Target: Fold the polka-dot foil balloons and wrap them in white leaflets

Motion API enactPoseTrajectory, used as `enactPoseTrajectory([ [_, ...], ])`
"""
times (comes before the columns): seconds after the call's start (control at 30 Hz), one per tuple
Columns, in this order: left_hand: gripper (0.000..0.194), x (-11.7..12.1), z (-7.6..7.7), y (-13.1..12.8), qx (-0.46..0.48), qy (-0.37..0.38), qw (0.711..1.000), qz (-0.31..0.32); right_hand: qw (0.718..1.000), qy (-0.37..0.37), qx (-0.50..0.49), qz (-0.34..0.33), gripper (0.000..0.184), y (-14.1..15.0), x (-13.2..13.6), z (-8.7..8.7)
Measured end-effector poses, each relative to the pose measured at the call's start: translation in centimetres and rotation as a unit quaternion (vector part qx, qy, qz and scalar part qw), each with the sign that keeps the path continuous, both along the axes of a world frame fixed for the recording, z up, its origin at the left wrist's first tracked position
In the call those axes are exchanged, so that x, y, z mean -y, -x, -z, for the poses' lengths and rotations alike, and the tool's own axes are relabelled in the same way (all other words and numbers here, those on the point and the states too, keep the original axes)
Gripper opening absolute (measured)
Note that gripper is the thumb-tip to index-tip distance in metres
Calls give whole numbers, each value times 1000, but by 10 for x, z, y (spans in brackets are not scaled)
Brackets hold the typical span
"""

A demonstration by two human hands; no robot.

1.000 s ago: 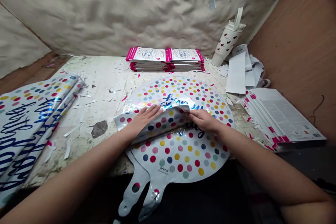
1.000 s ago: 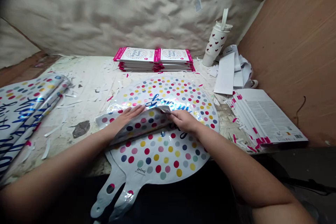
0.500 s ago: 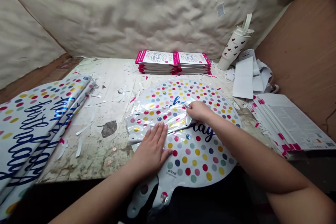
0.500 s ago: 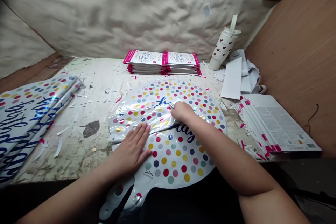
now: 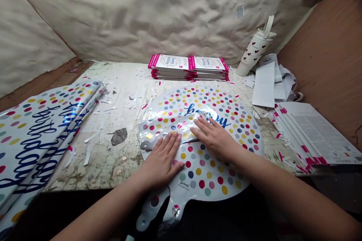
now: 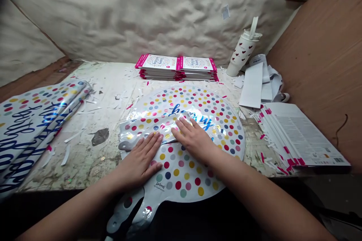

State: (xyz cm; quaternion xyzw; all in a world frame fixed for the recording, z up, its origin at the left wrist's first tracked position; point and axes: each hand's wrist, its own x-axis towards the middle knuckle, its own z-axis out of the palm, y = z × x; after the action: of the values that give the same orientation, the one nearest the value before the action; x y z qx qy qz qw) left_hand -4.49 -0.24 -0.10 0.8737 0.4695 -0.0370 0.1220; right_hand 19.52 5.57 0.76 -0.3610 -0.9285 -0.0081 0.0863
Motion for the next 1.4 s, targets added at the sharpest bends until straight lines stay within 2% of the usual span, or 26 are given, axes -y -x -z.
enactPoseTrajectory([
  [0.03,72,-1,-2,-1,-1,7,1000,1,1000,-29,-2,1,33,4,5,-3],
  [0.1,71,-4,-8,-6,-5,8,1000,-14,997,-72,-18,6,30,14,18,-11],
  [0.2,62,-12,-17,-16,-19,-16,997,-74,985,-120,-84,-96,24,18,44,-21],
  [0.27,56,-18,-21,-22,-8,-14,996,-91,970,-135,-162,-122,36,8,59,-20],
  [0.3,55,-20,-22,-25,8,-1,997,-81,967,-127,-205,-79,49,-1,63,-16],
  [0.4,54,-25,-20,-34,56,50,997,8,948,-41,-274,157,87,-32,64,3],
  [0.43,53,-26,-17,-37,59,62,995,46,943,-7,-268,198,95,-39,62,10],
  [0.47,51,-26,-15,-40,57,67,993,84,946,12,-256,200,97,-45,60,16],
  [0.5,50,-27,-12,-43,54,64,989,119,956,10,-241,166,94,-48,58,20],
  [0.57,51,-27,-5,-46,57,43,981,179,979,-18,-200,32,77,-49,55,24],
  [0.63,51,-24,1,-43,76,-1,972,222,983,-24,-154,-96,55,-47,54,24],
  [0.67,49,-21,3,-40,93,-28,967,236,981,-8,-141,-131,47,-47,54,23],
  [0.7,46,-18,5,-36,114,-56,961,244,980,19,-139,-143,40,-47,54,23],
  [0.77,39,-11,7,-28,167,-94,952,240,975,92,-167,-111,32,-48,55,20],
  [0.8,36,-9,6,-25,196,-93,951,220,970,138,-187,-77,29,-49,54,19],
  [0.87,30,-11,0,-23,243,-30,960,138,941,248,-230,4,27,-48,48,15],
  [0.93,23,-22,-9,-27,261,91,961,-3,881,368,-272,123,21,-46,38,10],
  [0.97,21,-30,-14,-31,262,166,946,-89,844,414,-285,184,19,-45,31,7],
  [1.0,22,-40,-18,-35,261,240,919,-173,812,446,-291,237,22,-43,24,5],
  [1.07,25,-59,-23,-45,256,357,846,-302,775,467,-291,310,33,-39,13,-1],
  [1.1,26,-68,-24,-50,255,395,815,-338,777,448,-291,333,37,-36,10,-3],
  [1.13,26,-75,-23,-54,254,421,794,-358,795,406,-288,348,40,-33,10,-5],
  [1.2,25,-85,-21,-61,252,436,778,-375,862,270,-256,344,42,-24,14,-7],
  [1.27,22,-89,-21,-64,259,443,763,-393,933,147,-173,280,46,-13,21,-3],
  [1.33,22,-90,-26,-61,275,444,750,-405,960,135,-83,231,52,-3,25,5],
  [1.4,22,-88,-36,-51,309,434,744,-404,952,175,-41,246,59,2,24,14],
])
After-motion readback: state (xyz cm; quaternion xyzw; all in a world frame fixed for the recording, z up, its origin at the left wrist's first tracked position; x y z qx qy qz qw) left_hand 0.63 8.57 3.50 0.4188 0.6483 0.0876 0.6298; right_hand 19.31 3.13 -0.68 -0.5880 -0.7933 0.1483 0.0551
